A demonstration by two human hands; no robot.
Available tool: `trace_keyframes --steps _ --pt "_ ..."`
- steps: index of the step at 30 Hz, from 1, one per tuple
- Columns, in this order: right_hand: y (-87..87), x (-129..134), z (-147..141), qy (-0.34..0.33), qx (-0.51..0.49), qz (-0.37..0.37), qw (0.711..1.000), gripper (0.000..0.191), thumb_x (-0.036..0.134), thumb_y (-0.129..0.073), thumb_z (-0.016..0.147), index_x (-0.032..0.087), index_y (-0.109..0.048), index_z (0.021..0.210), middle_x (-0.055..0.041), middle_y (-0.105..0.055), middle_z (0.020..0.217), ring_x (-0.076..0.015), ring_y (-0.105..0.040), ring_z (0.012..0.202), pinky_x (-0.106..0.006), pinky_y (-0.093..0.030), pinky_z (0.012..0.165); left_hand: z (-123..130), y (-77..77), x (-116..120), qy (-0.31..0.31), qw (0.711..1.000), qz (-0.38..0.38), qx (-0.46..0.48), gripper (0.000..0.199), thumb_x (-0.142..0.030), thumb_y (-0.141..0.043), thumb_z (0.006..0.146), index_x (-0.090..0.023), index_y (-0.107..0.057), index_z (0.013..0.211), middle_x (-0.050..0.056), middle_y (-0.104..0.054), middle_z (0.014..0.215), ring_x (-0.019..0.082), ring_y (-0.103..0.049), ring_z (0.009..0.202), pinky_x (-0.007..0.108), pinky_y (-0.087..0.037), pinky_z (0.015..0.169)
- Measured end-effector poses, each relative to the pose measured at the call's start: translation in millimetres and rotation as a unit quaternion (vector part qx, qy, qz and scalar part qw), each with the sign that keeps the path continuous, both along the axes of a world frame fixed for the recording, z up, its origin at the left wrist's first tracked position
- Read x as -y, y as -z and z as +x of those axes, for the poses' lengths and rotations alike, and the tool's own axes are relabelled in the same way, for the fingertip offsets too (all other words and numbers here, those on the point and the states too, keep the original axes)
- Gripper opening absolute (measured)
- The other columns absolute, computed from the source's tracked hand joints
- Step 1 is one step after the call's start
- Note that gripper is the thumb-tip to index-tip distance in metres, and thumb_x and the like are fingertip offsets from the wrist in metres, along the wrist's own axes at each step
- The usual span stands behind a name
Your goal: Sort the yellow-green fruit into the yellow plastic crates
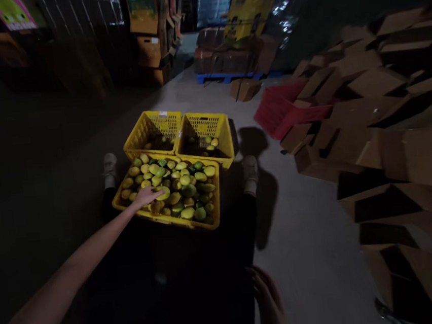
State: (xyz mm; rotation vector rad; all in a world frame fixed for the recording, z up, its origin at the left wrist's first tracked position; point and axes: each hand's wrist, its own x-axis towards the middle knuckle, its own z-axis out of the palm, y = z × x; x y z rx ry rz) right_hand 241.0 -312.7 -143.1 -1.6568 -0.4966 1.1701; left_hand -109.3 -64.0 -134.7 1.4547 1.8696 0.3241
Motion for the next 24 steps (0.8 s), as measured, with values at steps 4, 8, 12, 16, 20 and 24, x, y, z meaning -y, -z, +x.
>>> trace_keyframes --steps 4,8,12,16,20,24 --pt "-11.8 -48 -70 -0.161 0.017 0.081 0.984 0.049 0.041 -0.072 0.073 0.024 -0.060 0.117 -0.0057 -0.067 0.116 -0.0246 -0.062 0.104 -0.034 -0.053 0.087 -3 -26.4 55 0.040 0.994 -0.034 0.097 0.055 -0.065 -0.054 0.077 -0.011 -0.067 0.075 0.002 -0.060 0.052 0.014 -0.053 0.047 0.024 -0.039 0.052" --pt "-10.5 -75 -133 -0.327 0.036 0.187 0.926 0.075 0.033 -0.081 0.063 0.025 -0.050 0.131 -0.0085 -0.058 0.130 -0.0255 -0.059 0.110 -0.039 -0.050 0.092 24 -39.6 116 0.096 0.980 -0.058 0.163 0.063 -0.071 -0.051 0.075 -0.011 -0.066 0.065 0.002 -0.054 0.045 0.012 -0.047 0.040 0.025 -0.033 0.045" --pt "-5.6 -73 -149 -0.362 0.051 0.185 0.912 0.060 0.034 -0.082 0.061 0.018 -0.060 0.115 -0.0081 -0.068 0.109 -0.0271 -0.063 0.102 -0.041 -0.049 0.092 38 -22.7 144 0.105 0.966 -0.096 0.215 0.070 -0.072 -0.037 0.081 -0.010 -0.068 0.067 0.001 -0.051 0.043 0.012 -0.047 0.040 0.024 -0.035 0.046" --pt "4.7 -49 -123 -0.279 0.016 0.084 0.957 0.058 0.040 -0.084 0.055 0.016 -0.064 0.104 -0.0076 -0.072 0.093 -0.0262 -0.066 0.086 -0.036 -0.054 0.076 17 1.8 126 0.039 0.974 -0.067 0.213 0.058 -0.055 -0.033 0.090 -0.011 -0.070 0.084 0.001 -0.059 0.051 0.011 -0.054 0.047 0.022 -0.043 0.054" --pt "16.9 -18 -87 -0.168 0.000 -0.003 0.986 0.061 0.045 -0.084 0.050 0.016 -0.066 0.101 -0.0078 -0.074 0.088 -0.0282 -0.068 0.083 -0.034 -0.055 0.071 -5 15.4 85 -0.011 0.994 0.005 0.112 0.033 -0.034 -0.043 0.089 -0.013 -0.068 0.087 0.004 -0.068 0.069 0.015 -0.063 0.068 0.025 -0.047 0.068" --pt "21.0 9 -63 -0.051 0.011 -0.055 0.997 0.069 0.052 -0.081 0.051 0.014 -0.063 0.107 -0.0116 -0.074 0.091 -0.0324 -0.069 0.088 -0.041 -0.055 0.077 8 23.7 50 0.000 0.997 0.056 0.057 0.020 -0.024 -0.055 0.083 -0.017 -0.066 0.098 0.008 -0.070 0.100 0.020 -0.062 0.097 0.028 -0.044 0.088"
